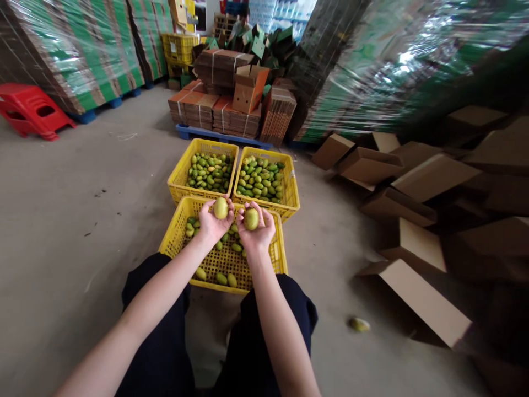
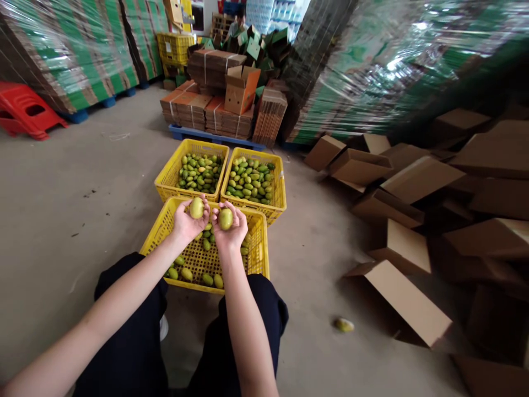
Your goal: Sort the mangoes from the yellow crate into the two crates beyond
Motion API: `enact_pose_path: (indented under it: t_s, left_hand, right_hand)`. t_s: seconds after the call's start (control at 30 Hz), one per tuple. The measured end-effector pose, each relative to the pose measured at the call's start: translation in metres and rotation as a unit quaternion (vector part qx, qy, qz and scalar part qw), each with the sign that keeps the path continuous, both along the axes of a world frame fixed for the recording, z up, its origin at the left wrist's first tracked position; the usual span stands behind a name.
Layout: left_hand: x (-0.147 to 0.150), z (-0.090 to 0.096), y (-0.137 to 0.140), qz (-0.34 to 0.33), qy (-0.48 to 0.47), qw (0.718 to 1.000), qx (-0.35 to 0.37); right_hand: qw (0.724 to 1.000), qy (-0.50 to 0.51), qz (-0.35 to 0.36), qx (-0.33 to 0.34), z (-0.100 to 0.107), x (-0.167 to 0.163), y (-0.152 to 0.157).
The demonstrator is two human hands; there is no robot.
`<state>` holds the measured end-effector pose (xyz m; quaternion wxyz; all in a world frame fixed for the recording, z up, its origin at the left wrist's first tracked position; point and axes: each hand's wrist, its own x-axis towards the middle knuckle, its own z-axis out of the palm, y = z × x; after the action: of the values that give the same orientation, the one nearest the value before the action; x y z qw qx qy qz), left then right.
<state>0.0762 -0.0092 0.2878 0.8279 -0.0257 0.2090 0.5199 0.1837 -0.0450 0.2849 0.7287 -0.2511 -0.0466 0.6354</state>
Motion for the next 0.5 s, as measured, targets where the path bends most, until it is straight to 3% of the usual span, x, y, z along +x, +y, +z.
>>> enact_pose_path:
  t_s: [0.13,0.27,0.5]
  left_hand:
    - [0.007,-0.002,0.001,0.035,0.005,0.999,-0.031]
    - [0.006,0.001,0.001,0.019,0.022,0.999,-0.027]
    - [-0.006,0.007,0.002,-0.024,0.03,0.998,-0.053]
  right_hand:
    - [0.999,0.042,-0.024,-0.021,-0.001,0.0,0.002]
    - [0.997,0.055,-0.032,-0.038,-0.002,0.001,0.002]
    - [0.997,-0.025,-0.03,-0.065,-0.009,0.003,0.004]
